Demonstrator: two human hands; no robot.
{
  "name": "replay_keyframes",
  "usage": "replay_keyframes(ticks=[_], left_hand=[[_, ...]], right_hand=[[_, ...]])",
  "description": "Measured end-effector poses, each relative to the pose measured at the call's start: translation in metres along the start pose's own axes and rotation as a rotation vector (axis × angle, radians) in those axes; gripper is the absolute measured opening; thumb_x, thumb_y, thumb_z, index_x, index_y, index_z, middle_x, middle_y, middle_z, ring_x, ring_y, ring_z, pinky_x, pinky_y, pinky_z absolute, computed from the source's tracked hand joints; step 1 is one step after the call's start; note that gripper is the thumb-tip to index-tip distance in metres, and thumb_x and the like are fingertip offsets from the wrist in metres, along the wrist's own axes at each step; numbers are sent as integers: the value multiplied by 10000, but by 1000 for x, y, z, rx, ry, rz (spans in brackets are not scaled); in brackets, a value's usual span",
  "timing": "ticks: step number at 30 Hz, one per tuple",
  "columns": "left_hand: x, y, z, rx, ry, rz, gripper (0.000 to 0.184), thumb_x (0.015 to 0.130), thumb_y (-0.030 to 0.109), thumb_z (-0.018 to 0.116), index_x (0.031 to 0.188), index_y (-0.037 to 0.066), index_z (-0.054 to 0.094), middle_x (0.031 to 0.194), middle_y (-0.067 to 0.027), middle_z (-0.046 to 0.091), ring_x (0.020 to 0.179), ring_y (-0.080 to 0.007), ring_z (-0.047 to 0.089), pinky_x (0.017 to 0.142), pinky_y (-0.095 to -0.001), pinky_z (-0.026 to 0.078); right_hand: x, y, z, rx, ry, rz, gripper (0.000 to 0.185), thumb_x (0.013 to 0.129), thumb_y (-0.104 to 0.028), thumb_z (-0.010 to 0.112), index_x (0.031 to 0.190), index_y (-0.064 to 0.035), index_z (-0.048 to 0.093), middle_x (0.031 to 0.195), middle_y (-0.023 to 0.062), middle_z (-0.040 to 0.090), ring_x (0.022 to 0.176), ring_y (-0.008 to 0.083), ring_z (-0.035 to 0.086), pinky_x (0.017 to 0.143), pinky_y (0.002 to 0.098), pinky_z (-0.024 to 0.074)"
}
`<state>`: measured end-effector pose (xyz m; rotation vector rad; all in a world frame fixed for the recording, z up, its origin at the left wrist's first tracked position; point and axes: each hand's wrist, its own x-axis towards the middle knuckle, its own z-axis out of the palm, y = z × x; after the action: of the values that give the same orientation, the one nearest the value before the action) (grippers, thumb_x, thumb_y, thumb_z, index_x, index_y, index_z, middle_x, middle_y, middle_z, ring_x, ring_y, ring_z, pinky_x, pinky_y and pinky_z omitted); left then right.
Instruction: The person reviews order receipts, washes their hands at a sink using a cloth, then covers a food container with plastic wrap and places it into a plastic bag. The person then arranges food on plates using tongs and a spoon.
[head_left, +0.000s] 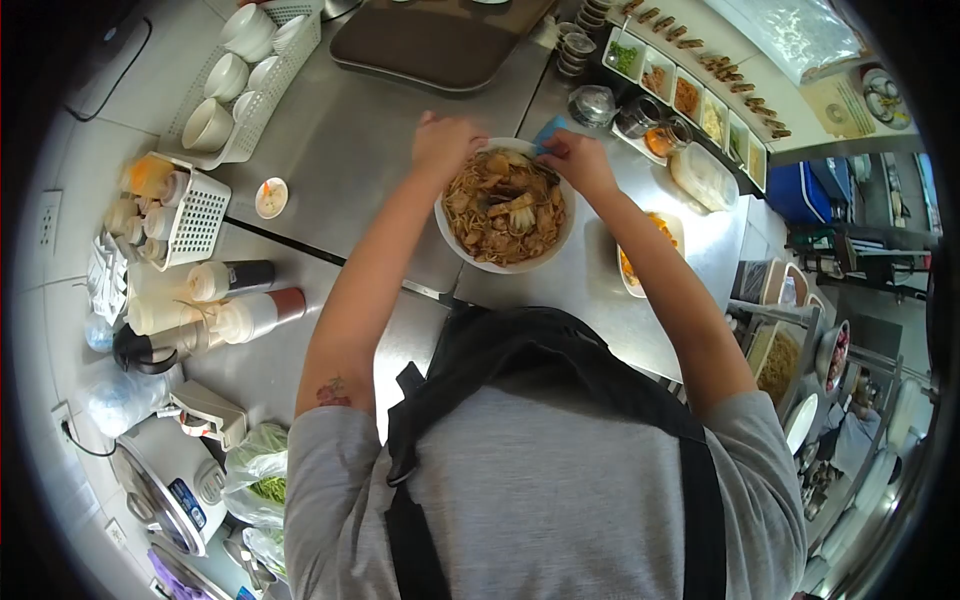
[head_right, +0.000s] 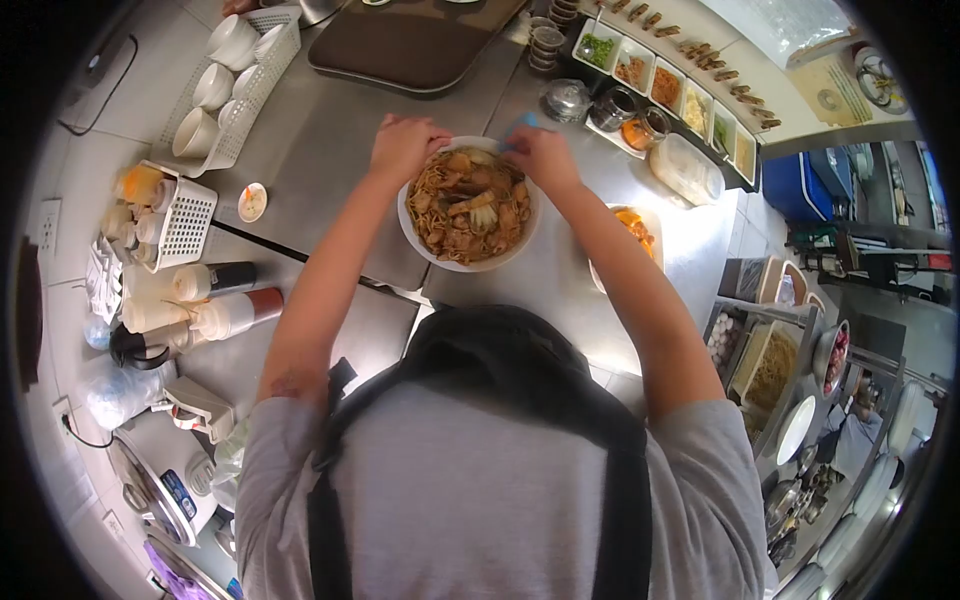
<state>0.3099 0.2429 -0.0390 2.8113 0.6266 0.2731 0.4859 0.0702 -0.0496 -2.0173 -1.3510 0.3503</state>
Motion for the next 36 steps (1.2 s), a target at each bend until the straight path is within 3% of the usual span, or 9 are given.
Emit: replay_keyframes(ticks=[5, 11, 17, 20, 23, 26, 32, 36], left_hand=[[-8, 0, 0, 7, 85, 21, 162, 842, 300, 599, 918, 240, 728, 801, 8, 644, 860, -194, 617, 795, -364, 377], [-13, 3, 5, -89, 97, -39, 161, 850, 294, 593, 918, 225, 722, 846, -14, 676, 792, -239, 628, 812, -390, 419], [-30, 4, 3, -93, 35, -184, 176, 852, 319, 587, 940, 231, 711, 811, -62, 677, 787, -285, 631, 735, -428, 479], [-36, -6, -1, -130, -108, -249, 191, 847, 323, 582, 959, 229, 707, 839, -70, 672, 801, -287, 632, 736, -429, 485], [-18, -3, -5, 181, -320, -177, 183, 838, 299, 587, 951, 230, 713, 880, -58, 665, 834, -286, 632, 752, -429, 490], [10, 19, 5, 40, -157, -78, 183, 828, 273, 593, 958, 234, 715, 906, -60, 657, 867, -290, 627, 753, -441, 489], [-3, 9, 8, -31, 35, -9, 186, 839, 268, 586, 971, 246, 714, 897, -61, 662, 892, -258, 627, 745, -407, 498], [-16, 19, -4, -51, -60, -209, 182, 851, 282, 584, 963, 233, 718, 931, -55, 673, 919, -240, 630, 766, -388, 502]], right_hand=[[-32, 1, -6, -40, 117, 68, 226, 711, -143, 747, 849, -32, 607, 724, 147, 645, 651, 281, 639, 619, 367, 506], [-65, -8, -11, -88, 153, 182, 238, 728, -144, 737, 878, -19, 600, 688, 139, 641, 629, 290, 638, 600, 374, 507], [-89, -14, -2, -94, 220, 345, 244, 706, -175, 754, 848, -33, 616, 673, 145, 639, 635, 292, 647, 602, 371, 518], [-78, -7, 0, -152, 223, 242, 233, 698, -180, 756, 820, -27, 629, 686, 144, 647, 648, 294, 649, 614, 369, 520], [-48, -5, 4, -113, 193, 109, 210, 699, -165, 750, 805, -21, 640, 709, 145, 657, 657, 297, 649, 623, 365, 521], [-19, -7, 1, -47, 88, -29, 205, 702, -151, 746, 823, -18, 647, 732, 148, 664, 676, 299, 654, 627, 361, 521], [-46, -6, -4, -130, 111, 132, 226, 726, -163, 747, 799, -13, 595, 703, 146, 653, 688, 303, 662, 616, 362, 521], [-82, -11, -4, -107, 254, 228, 233, 730, -159, 749, 787, -16, 574, 686, 146, 648, 642, 293, 657, 591, 364, 520]])
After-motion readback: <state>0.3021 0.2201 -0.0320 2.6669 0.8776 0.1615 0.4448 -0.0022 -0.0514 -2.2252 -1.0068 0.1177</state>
